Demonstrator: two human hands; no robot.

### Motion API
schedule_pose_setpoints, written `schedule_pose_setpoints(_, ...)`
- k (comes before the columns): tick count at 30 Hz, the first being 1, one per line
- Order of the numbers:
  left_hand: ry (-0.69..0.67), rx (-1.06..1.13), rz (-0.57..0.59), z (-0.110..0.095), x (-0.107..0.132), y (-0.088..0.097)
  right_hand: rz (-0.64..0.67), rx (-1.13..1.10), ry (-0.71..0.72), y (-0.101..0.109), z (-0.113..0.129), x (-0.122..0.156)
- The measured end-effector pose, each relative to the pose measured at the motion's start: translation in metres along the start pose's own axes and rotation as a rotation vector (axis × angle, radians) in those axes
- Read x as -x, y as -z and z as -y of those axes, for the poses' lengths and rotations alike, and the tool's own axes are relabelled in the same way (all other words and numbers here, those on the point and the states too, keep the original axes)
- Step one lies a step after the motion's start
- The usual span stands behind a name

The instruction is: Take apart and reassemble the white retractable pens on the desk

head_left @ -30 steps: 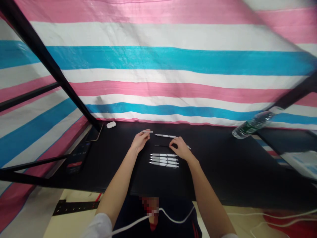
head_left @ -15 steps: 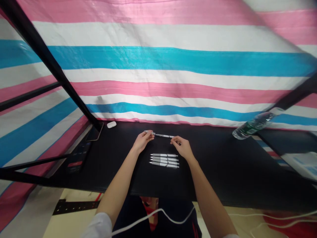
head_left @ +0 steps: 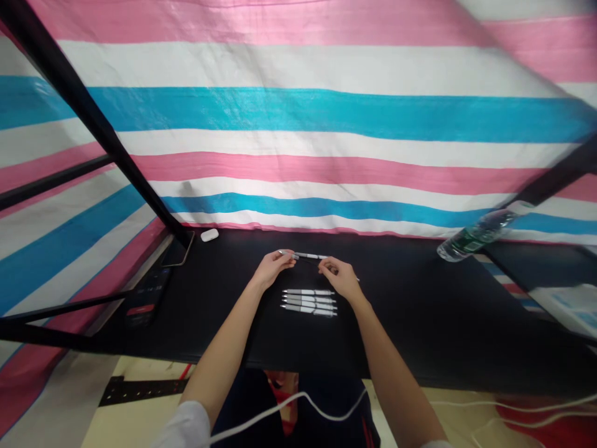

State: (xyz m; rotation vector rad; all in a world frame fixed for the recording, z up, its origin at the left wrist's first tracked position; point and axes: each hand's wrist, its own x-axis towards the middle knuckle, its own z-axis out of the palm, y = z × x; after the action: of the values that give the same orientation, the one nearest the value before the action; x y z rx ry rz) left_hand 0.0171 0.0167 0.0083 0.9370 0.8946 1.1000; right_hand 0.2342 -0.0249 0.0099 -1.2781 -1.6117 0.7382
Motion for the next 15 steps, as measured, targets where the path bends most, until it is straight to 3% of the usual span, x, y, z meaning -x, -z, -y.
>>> schedule_pose_setpoints(7,0.047,0.024,0.122,0.006,0.006,-0.015,-0.043,-0.431,-0.195,-0.017,-0.002,-0.003)
schedule_pose_setpoints(15,0.071,0.143,0.073,0.007,0.004,-0.018,-0.125,-0.487,-0.149,-0.012,-0.002,-0.005)
